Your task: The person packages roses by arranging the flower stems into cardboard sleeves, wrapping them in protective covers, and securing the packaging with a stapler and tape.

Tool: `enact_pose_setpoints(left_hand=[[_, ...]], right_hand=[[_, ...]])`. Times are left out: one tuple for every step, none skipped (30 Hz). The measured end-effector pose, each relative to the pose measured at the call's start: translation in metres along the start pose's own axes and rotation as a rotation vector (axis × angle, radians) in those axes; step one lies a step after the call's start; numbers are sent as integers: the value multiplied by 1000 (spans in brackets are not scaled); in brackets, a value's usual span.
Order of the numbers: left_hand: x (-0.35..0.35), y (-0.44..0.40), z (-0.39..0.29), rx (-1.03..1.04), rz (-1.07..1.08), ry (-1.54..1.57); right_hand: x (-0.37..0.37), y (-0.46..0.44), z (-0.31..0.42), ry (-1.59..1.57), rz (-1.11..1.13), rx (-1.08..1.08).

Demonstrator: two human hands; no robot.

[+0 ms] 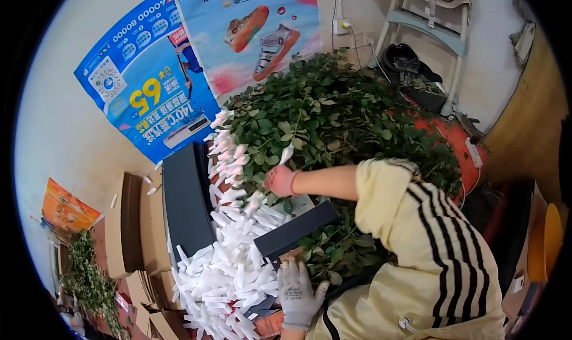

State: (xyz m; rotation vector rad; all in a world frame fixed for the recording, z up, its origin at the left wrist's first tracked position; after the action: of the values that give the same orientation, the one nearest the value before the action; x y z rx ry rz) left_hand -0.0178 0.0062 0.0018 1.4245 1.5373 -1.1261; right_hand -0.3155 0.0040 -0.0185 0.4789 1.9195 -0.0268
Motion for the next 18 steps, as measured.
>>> enact_pose_setpoints(left_hand=[[-1,0,0,-1,7,8],[-3,-1,-1,3,8,-6],[-4,-1,-2,5,12,-19],[-3,-1,-2,4,10,-5],[-3,1,-1,1,17,3],[-4,1,-1,2,10,-4],[-4,0,-2,5,-2,-10],[-4,0,-3,0,3,-2],[-4,0,-3,9,-8,1],[-4,0,-3,12,0,9],[-5,0,-2,5,3,14],[-6,1,-2,15,4,18],[-5,1,-2,12,0,18],[-5,1,-1,11,4,30],[-8,1,-2,20,-3,35],[-7,1,-2,39,-26,53],[-6,4,0,43,-50,68],[-3,8,-2,42,-60,125]], right_hand=[[6,2,-12,-15,-178,7],[-45,42,-31,-50,-310,112],[-57,61,-60,-59,-457,178],[-86,92,-93,-15,-503,289],[-125,129,-126,-132,-560,477],[-156,169,-162,-311,-550,598],[-173,209,-194,-424,-720,805],[-175,248,-233,-661,-911,843],[-177,286,-269,-885,-1133,854],[-166,332,-317,-570,-1171,868],[-171,371,-321,-395,-1123,1050],[-161,406,-336,-286,-1216,1208],[-149,435,-352,-101,-1297,1220],[-146,439,-358,-49,-1354,1245],[-150,434,-349,-33,-1365,1229],[-153,426,-340,0,-1352,1196],[-158,415,-330,47,-1308,1151],[-166,402,-320,99,-1252,1091]])
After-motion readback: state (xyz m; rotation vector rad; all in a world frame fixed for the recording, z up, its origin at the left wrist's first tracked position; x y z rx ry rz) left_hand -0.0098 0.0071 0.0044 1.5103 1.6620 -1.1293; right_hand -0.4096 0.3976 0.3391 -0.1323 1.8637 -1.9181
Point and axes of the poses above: each hand's wrist, its own y-axis away from the middle knuckle, its own x-axis out of the palm, z = x × y, the point moved 4 cm from there along -y, towards the middle knuckle, and after that the axes turned 6 degrees about -x, right-handed, at the moved point
